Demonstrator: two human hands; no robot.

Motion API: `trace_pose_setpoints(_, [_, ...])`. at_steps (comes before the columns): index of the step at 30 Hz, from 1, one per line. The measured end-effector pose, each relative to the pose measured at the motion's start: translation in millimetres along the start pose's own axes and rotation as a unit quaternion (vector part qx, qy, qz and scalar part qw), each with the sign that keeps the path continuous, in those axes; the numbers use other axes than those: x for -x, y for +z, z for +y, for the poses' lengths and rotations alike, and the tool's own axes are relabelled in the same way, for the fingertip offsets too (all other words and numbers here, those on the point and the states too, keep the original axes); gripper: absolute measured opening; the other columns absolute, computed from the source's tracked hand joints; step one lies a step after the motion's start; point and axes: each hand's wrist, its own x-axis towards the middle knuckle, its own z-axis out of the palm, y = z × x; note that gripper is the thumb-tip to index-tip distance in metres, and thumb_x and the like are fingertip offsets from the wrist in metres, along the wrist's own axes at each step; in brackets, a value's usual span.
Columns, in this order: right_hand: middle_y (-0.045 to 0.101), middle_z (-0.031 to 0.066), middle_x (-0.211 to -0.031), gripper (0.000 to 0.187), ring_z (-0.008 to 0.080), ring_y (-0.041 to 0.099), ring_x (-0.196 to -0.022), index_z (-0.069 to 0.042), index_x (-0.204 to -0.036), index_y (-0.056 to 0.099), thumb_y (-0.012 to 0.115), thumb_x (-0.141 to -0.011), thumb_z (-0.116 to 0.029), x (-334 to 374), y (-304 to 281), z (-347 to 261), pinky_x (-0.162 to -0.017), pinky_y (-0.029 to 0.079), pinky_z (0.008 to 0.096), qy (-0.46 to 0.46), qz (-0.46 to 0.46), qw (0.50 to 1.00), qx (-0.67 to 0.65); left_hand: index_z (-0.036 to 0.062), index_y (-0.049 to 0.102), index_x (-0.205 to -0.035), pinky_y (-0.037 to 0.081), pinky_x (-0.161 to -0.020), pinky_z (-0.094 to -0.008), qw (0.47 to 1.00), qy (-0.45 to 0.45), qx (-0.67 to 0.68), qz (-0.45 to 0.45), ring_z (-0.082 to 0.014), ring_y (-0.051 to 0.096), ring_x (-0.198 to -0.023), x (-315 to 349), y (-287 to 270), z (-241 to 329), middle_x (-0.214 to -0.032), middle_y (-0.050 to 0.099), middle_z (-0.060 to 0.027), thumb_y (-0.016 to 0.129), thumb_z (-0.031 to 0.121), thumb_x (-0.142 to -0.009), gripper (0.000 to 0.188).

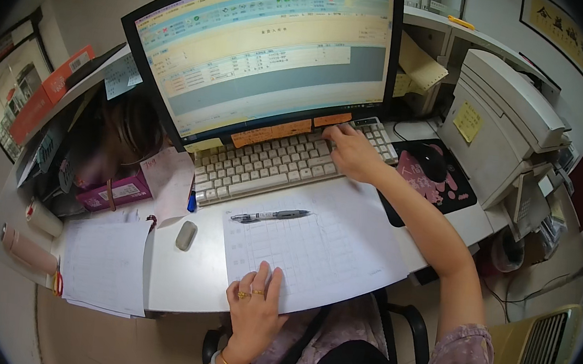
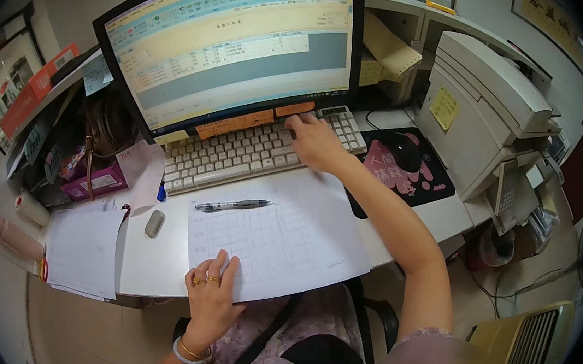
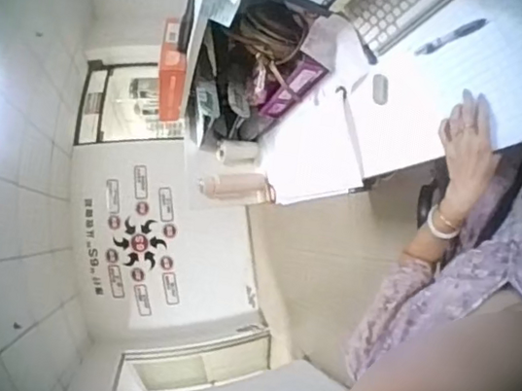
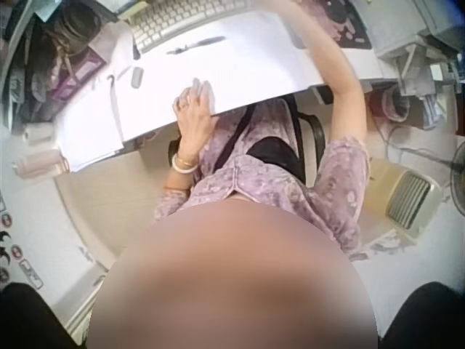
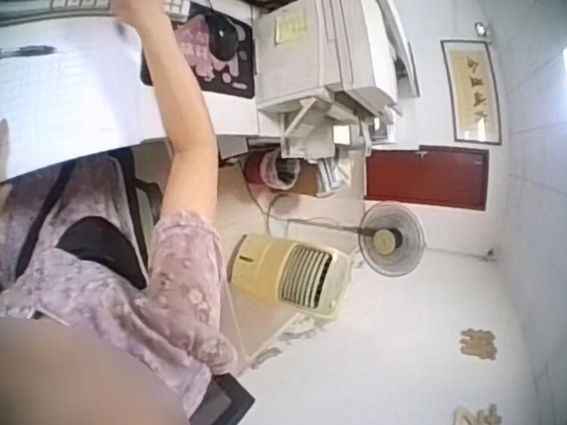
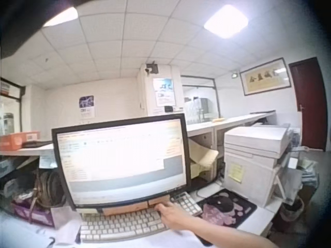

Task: Manually recording information from a computer screen onto a paper form using a pen.

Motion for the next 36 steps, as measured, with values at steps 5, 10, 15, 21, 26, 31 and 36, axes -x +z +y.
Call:
trace_pose_setpoints(5, [0.059, 0.0172, -0.113, 0.035, 0.0347, 0.052, -0.111, -0.004, -0.117, 0.053, 0.049, -0.083, -0.008, 2, -6, 0, -0.094, 0.040, 0.0448, 0.006, 0.029, 1.000, 0.005, 0.0070, 0.052, -0.132, 0.030, -0.102, -0.0482, 1.000, 0.007, -0.012, -0.002, -0.0314, 0.043, -0.120, 1, -4, 1, -0.139, 0.045, -0.0147, 0.089, 0.021, -0.051, 0.090])
trace_pose_setpoints(10, [0.063, 0.0121, -0.105, 0.031, 0.0317, 0.055, -0.105, -0.006, -0.113, 0.055, 0.052, -0.083, -0.010, 17, -9, 10, -0.093, 0.040, 0.0444, 0.001, 0.074, 0.997, 0.011, 0.0071, 0.051, -0.132, 0.031, -0.101, -0.0478, 1.000, 0.004, -0.005, 0.001, -0.0309, 0.043, -0.120, 0, -1, -1, -0.139, 0.045, -0.0148, 0.089, 0.021, -0.051, 0.090])
trace_pose_setpoints(15, [0.062, 0.0151, -0.104, 0.029, 0.0353, 0.056, -0.100, -0.004, -0.108, 0.058, 0.060, -0.078, -0.008, 50, -42, 55, -0.087, 0.045, 0.0440, 0.014, 0.176, 0.983, 0.057, 0.0057, 0.052, -0.131, 0.033, -0.099, -0.0481, 1.000, 0.008, 0.002, 0.007, -0.0294, 0.045, -0.118, 0, -4, -2, -0.136, 0.048, -0.0153, 0.086, 0.023, -0.056, 0.084])
trace_pose_setpoints(21, [0.057, 0.0158, -0.117, 0.044, 0.0352, 0.053, -0.112, -0.014, -0.121, 0.061, 0.068, -0.077, -0.021, 114, -65, 100, -0.094, 0.044, 0.0432, 0.160, 0.065, 0.960, 0.219, 0.0061, 0.052, -0.131, 0.032, -0.100, -0.0482, 1.000, 0.006, 0.000, 0.003, -0.0285, 0.045, -0.119, 0, -5, -1, -0.137, 0.047, -0.0149, 0.086, 0.022, -0.056, 0.085])
trace_pose_setpoints(26, [0.055, 0.0177, -0.123, 0.043, 0.0386, 0.055, -0.112, -0.014, -0.121, 0.061, 0.067, -0.080, -0.020, 126, -58, 113, -0.095, 0.047, 0.0428, 0.194, 0.138, 0.966, 0.097, 0.0063, 0.052, -0.132, 0.032, -0.100, -0.0484, 1.000, 0.000, -0.006, -0.011, -0.0282, 0.044, -0.119, 1, -6, -1, -0.137, 0.046, -0.0149, 0.086, 0.022, -0.055, 0.086])
trace_pose_setpoints(31, [0.055, 0.0184, -0.124, 0.039, 0.0380, 0.057, -0.111, -0.015, -0.120, 0.063, 0.067, -0.081, -0.019, 127, -58, 114, -0.095, 0.047, 0.0419, 0.196, 0.143, 0.965, 0.103, 0.0069, 0.051, -0.132, 0.032, -0.100, -0.0485, 1.000, 0.005, -0.010, -0.004, -0.0283, 0.044, -0.120, 1, -3, -1, -0.137, 0.046, -0.0148, 0.087, 0.022, -0.055, 0.087])
trace_pose_setpoints(36, [0.055, 0.0185, -0.124, 0.039, 0.0382, 0.056, -0.112, -0.015, -0.120, 0.063, 0.067, -0.081, -0.020, 128, -57, 117, -0.095, 0.047, 0.0422, 0.200, 0.143, 0.964, 0.098, 0.0071, 0.051, -0.133, 0.033, -0.100, -0.0484, 1.000, 0.005, -0.008, -0.015, -0.0286, 0.043, -0.119, -1, -7, 0, -0.138, 0.046, -0.0149, 0.088, 0.023, -0.055, 0.088])
